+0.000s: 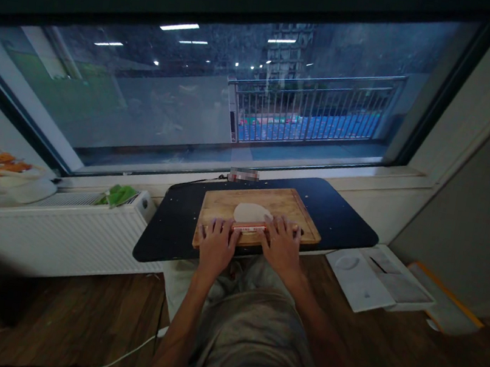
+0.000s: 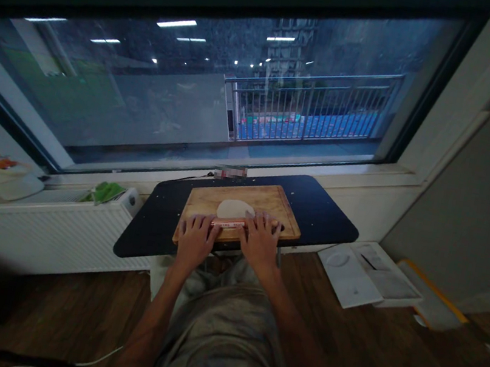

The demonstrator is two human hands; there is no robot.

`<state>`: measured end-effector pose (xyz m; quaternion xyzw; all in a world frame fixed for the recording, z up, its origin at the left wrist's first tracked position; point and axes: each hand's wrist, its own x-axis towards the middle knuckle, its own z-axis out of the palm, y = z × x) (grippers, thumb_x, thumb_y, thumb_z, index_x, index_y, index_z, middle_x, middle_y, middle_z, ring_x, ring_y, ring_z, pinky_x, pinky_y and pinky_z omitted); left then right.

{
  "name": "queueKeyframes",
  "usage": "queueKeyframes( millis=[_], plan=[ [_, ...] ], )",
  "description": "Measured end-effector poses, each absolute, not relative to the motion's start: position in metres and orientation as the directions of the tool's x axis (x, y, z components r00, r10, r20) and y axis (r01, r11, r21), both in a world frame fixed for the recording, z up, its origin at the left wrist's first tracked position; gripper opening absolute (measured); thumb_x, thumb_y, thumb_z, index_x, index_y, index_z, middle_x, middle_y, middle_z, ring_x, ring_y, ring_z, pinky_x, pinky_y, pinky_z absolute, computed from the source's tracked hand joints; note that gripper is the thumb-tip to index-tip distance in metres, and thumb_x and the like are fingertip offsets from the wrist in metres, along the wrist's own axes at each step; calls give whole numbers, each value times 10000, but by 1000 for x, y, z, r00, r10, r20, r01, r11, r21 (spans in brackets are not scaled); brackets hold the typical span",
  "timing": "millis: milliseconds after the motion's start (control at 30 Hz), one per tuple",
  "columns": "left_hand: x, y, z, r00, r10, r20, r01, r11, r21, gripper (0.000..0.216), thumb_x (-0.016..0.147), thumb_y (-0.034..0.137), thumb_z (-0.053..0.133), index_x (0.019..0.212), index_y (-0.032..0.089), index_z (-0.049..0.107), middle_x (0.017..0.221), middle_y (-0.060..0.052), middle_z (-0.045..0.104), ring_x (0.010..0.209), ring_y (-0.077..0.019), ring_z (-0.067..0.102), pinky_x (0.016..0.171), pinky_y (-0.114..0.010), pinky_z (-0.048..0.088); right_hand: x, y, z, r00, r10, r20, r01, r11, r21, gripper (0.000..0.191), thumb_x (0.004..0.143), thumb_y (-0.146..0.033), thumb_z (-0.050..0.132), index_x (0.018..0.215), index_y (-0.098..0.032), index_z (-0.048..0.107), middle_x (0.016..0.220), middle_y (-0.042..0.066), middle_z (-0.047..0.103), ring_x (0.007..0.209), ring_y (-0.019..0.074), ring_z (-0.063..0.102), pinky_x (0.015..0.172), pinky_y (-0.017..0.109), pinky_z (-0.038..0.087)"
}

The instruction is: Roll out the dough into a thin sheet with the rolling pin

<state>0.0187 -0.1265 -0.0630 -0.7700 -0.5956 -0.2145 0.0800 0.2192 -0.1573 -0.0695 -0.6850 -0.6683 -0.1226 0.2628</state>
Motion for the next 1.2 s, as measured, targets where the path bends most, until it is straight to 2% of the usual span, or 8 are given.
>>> queueKeyframes(
  millis=[200,367,467,600,700,833,1033,1200],
  plan=[
    [23,-105,-54,239,904,354,950,-294,109,485,1197,454,344,1525,279,655,1623,-154,637,1510,-367,537,1286,-716,373,222,-131,-63,86,871,483,980,13,-198,528,1188,-479,383,1606,-278,636,1694,163,595,1610,409,431,1256,734,347],
    [27,-79,-42,311,911,270,938,-340,68,486,1191,375,332,1567,270,623,1733,-186,513,1579,-417,453,1231,-797,394,226,-102,-49,73,926,370,982,-1,-191,517,1187,-513,388,1581,-319,661,1727,167,555,1601,435,433,1226,829,319],
    [32,-66,-34,316,910,268,933,-350,87,482,1189,361,334,1542,247,641,1666,-209,560,1536,-423,480,1217,-819,392,226,-87,-40,77,941,331,981,-12,-195,501,1197,-488,371,1569,-319,661,1726,157,553,1601,420,421,1229,840,302],
    [34,-63,-30,309,915,260,937,-340,85,454,1192,348,338,1478,262,680,1553,-188,644,1447,-403,551,1204,-788,420,226,-86,-35,62,950,305,981,-2,-194,467,1206,-475,374,1483,-293,703,1620,158,638,1509,382,496,1231,801,327],
    [31,-74,-36,308,911,274,933,-345,99,438,1194,364,364,1475,263,685,1506,-177,679,1370,-372,607,1196,-727,452,226,-99,-40,38,938,343,986,21,-166,464,1203,-454,387,1525,-277,671,1584,162,657,1489,373,502,1233,777,331],
    [25,-97,-50,274,892,359,935,-335,118,435,1194,418,393,1472,260,688,1440,-161,719,1361,-353,616,1212,-663,455,223,-126,-52,32,895,445,989,36,-144,469,1193,-433,403,1564,-293,653,1593,157,651,1503,381,482,1256,752,297],
    [19,-129,-61,260,877,404,939,-327,104,452,1195,445,387,1523,276,648,1510,-142,695,1438,-349,574,1287,-687,359,216,-162,-64,29,864,502,984,63,-165,471,1188,-426,402,1583,-331,641,1623,138,650,1541,372,459,1287,762,253],
    [17,-134,-61,263,882,391,940,-326,104,471,1191,449,373,1554,304,635,1535,-139,686,1458,-353,569,1309,-690,333,214,-172,-62,51,879,474,984,37,-176,489,1186,-444,387,1596,-346,635,1666,133,620,1566,389,454,1284,804,247]
  ],
)
